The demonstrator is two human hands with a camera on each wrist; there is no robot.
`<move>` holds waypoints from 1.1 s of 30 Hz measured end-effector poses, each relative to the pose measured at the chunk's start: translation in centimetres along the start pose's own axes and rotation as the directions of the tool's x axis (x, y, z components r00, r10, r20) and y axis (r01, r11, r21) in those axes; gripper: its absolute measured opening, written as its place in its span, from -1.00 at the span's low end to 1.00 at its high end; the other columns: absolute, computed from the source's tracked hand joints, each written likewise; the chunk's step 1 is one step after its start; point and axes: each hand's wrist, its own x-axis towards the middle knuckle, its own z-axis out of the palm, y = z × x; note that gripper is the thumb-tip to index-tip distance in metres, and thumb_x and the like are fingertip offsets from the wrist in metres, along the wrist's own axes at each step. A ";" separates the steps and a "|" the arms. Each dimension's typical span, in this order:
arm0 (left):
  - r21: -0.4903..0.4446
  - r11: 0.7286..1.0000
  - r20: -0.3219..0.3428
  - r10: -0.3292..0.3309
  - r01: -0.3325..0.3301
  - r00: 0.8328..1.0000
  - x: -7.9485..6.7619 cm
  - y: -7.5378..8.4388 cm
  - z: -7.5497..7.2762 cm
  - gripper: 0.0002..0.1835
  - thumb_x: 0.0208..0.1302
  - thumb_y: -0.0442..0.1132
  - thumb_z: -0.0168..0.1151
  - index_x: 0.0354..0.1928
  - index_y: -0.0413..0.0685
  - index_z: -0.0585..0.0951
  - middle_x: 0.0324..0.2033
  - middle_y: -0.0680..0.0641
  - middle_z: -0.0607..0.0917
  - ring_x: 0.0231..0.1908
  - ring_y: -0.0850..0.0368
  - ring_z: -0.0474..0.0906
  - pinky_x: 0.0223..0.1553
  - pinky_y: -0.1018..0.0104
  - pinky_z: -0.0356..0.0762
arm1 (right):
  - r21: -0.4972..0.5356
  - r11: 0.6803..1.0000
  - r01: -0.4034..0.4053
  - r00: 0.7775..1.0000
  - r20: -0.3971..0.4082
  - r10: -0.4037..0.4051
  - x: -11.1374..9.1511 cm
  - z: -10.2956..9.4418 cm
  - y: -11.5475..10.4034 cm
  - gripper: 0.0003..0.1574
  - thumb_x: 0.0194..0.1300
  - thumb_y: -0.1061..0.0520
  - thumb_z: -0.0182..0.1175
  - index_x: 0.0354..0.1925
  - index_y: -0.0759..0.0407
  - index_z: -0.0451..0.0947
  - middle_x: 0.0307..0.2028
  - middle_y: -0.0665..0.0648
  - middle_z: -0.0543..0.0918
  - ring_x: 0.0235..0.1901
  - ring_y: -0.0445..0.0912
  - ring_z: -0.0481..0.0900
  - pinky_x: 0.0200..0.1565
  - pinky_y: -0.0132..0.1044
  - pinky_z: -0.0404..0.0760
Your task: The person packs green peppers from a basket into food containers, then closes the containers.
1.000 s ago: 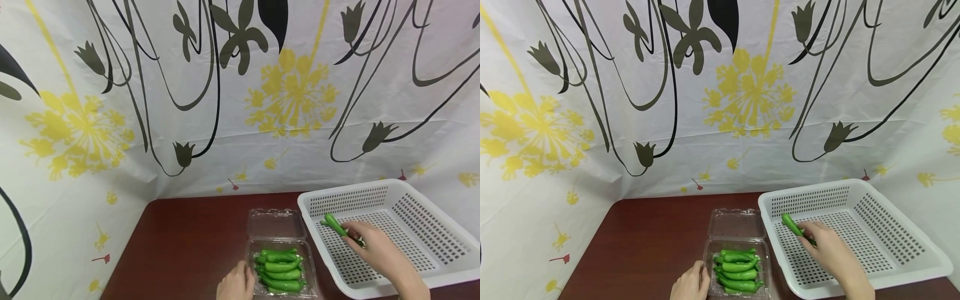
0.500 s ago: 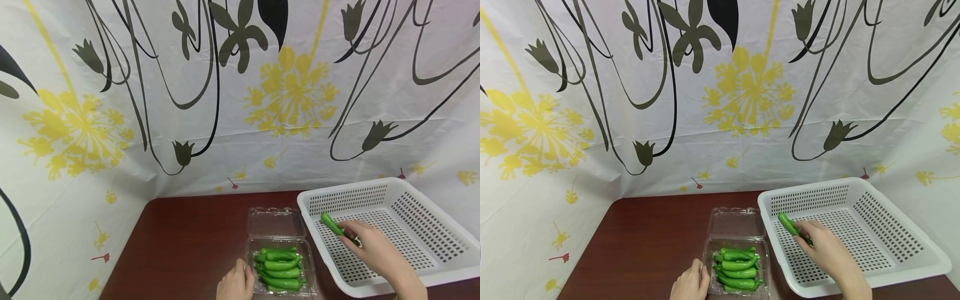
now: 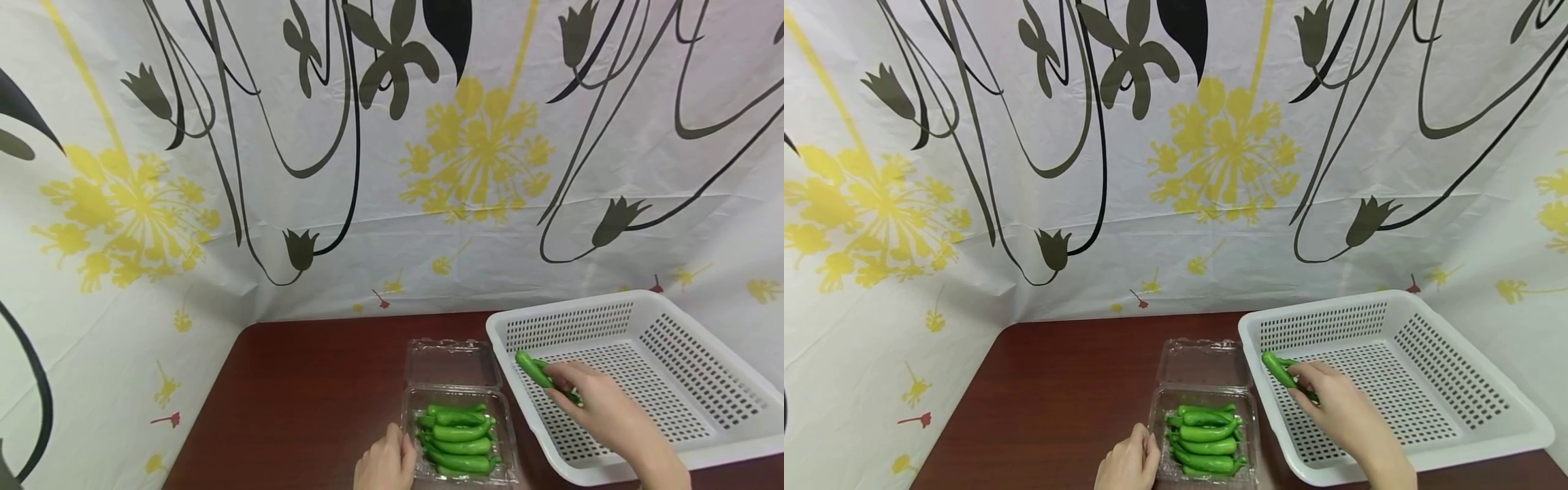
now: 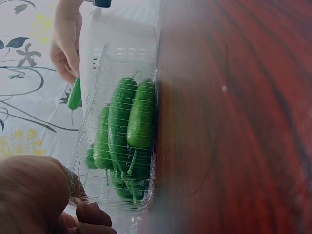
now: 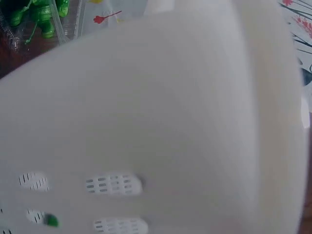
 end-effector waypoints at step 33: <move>0.018 1.000 -0.032 -0.003 0.003 0.999 -0.1 0.1 0.1 -0.67 0.26 -0.25 0.23 -0.54 0.05 0.27 -0.77 0.18 0.21 -0.82 0.15 0.29 -0.77 0.25 0.16 | 0.007 0.993 0.114 0.993 -0.008 -0.114 0.4 1.3 -1.8 -0.68 0.11 0.22 0.49 -0.14 0.00 0.67 -0.26 -0.20 0.61 -0.33 -0.28 0.62 -0.30 -0.25 0.66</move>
